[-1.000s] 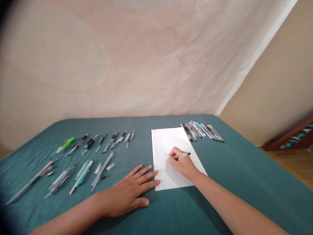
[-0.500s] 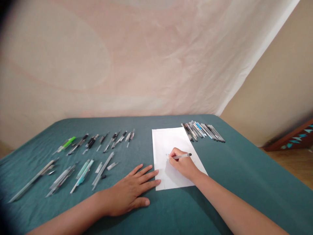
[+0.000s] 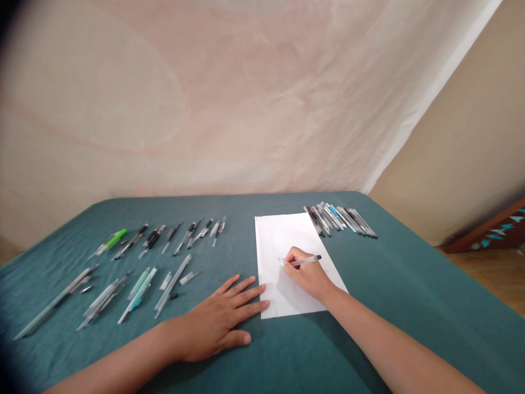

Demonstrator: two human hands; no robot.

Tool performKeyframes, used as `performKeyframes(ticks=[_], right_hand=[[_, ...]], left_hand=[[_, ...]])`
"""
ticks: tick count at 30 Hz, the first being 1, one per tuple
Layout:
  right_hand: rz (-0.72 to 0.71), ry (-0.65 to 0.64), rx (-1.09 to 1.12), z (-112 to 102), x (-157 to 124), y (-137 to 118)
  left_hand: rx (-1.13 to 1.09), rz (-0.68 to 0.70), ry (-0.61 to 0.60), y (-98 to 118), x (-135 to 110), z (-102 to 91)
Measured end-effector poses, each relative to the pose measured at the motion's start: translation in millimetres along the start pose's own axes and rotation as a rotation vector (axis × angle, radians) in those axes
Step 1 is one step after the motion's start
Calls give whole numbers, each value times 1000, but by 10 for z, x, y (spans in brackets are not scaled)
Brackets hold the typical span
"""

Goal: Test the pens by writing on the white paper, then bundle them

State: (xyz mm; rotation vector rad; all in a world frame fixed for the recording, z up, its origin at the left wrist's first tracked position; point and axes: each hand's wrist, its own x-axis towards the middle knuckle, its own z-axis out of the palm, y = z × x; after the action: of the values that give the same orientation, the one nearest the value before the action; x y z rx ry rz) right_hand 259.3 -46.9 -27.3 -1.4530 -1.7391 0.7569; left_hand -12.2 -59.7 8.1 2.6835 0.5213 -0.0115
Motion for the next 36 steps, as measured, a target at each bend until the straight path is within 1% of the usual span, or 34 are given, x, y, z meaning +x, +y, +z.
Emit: performKeyframes(ticks=[9, 15, 22, 31, 36], right_hand=[[-5, 19, -6, 4, 4, 22], [21, 50, -19, 3, 15, 13], [9, 16, 0, -15, 3, 9], [15, 24, -2, -1, 15, 37], [16, 24, -5, -2, 11, 35]], left_hand=[[-10, 7, 7, -3, -1, 4], [-16, 2, 18, -2, -5, -1], [-11, -5, -2, 12, -8, -19], [-27, 1, 8, 11, -8, -29], [-25, -17, -16, 25, -7, -52]])
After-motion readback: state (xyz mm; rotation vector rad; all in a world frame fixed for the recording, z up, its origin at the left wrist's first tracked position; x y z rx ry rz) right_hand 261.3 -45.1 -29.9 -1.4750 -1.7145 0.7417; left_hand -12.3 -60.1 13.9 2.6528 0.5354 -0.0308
